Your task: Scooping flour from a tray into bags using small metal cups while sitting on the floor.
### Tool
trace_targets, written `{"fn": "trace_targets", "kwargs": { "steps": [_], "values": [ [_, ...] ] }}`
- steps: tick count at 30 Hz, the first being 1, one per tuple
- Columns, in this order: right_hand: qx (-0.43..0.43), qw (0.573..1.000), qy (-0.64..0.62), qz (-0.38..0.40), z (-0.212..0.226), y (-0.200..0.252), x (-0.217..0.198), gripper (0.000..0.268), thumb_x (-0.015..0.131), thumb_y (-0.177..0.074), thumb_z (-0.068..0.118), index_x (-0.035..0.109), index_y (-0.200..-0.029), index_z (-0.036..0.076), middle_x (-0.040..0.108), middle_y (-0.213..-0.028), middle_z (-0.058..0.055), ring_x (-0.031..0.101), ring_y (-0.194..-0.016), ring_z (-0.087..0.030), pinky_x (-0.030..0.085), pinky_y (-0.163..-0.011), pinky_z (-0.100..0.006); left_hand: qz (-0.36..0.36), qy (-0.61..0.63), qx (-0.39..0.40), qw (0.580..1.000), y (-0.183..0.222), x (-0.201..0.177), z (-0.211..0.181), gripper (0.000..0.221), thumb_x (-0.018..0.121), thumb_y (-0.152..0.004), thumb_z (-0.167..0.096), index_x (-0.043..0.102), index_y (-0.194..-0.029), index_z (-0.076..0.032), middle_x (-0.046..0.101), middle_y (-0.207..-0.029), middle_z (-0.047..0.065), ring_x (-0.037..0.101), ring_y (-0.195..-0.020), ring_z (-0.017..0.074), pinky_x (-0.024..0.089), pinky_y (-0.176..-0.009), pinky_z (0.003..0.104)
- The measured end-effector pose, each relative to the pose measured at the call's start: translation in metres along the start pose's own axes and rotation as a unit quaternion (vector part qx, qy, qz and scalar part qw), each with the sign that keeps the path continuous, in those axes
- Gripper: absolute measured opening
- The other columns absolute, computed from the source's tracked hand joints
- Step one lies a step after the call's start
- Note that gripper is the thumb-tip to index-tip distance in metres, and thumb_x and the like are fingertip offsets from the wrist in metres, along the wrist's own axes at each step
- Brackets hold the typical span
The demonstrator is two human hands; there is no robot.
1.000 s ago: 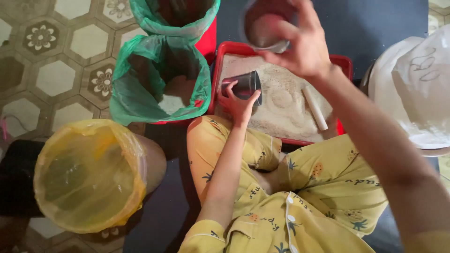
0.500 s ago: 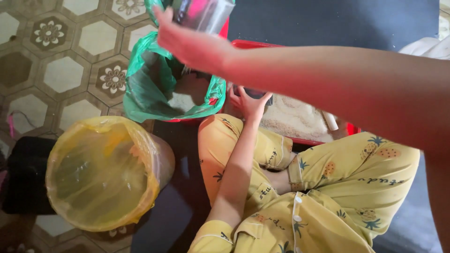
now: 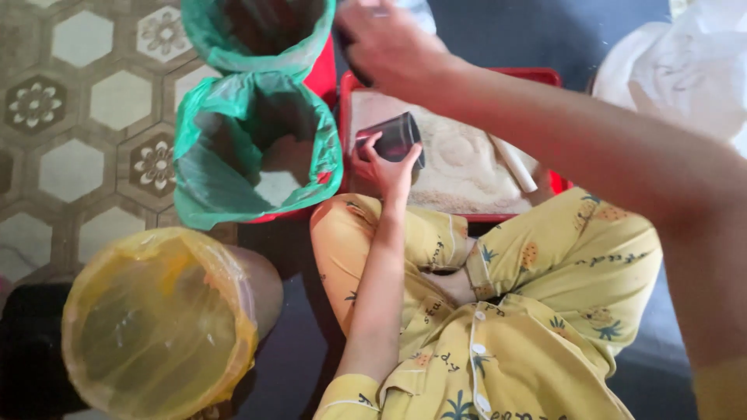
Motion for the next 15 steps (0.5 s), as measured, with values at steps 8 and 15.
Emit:
{"fn": "trace_targets", "kwargs": {
  "steps": [8,15],
  "values": [
    [0.387,0.826,-0.369,0.178,0.039,0.273,0.14,0.038,0.083,-0.085,0.044,0.068,-0.101,0.013,0.052,-0.126,-0.022,0.062,-0.104,-0.043,0.055,-0.081,-0.052,0.016,-0.037,-0.069,0.997,0.0,0.023,-0.012,0.083,0.092,-0.053,-0.05,0.055,-0.125,-0.031,0.036,-0.144,0.021,0.038,-0.131,0.0412,0.03,-0.108,0.054],
    [0.541,0.69,-0.476,0.063,0.13,0.323,0.085,0.067,0.068,-0.096,0.02,0.036,-0.155,0.012,0.032,-0.151,-0.03,0.042,-0.136,-0.055,0.046,-0.11,-0.058,0.002,-0.083,-0.075,0.994,0.006,0.034,-0.015,0.087,0.092,-0.046,-0.058,0.056,-0.122,-0.035,0.041,-0.132,0.021,0.042,-0.129,0.0405,0.028,-0.11,0.053]
  ]
}}
Point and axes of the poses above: each hand's wrist, its own y-axis away from the middle knuckle, its own x-axis out of the palm, z = x × y, the point moved 6 cm from there along -y, towards the middle knuckle
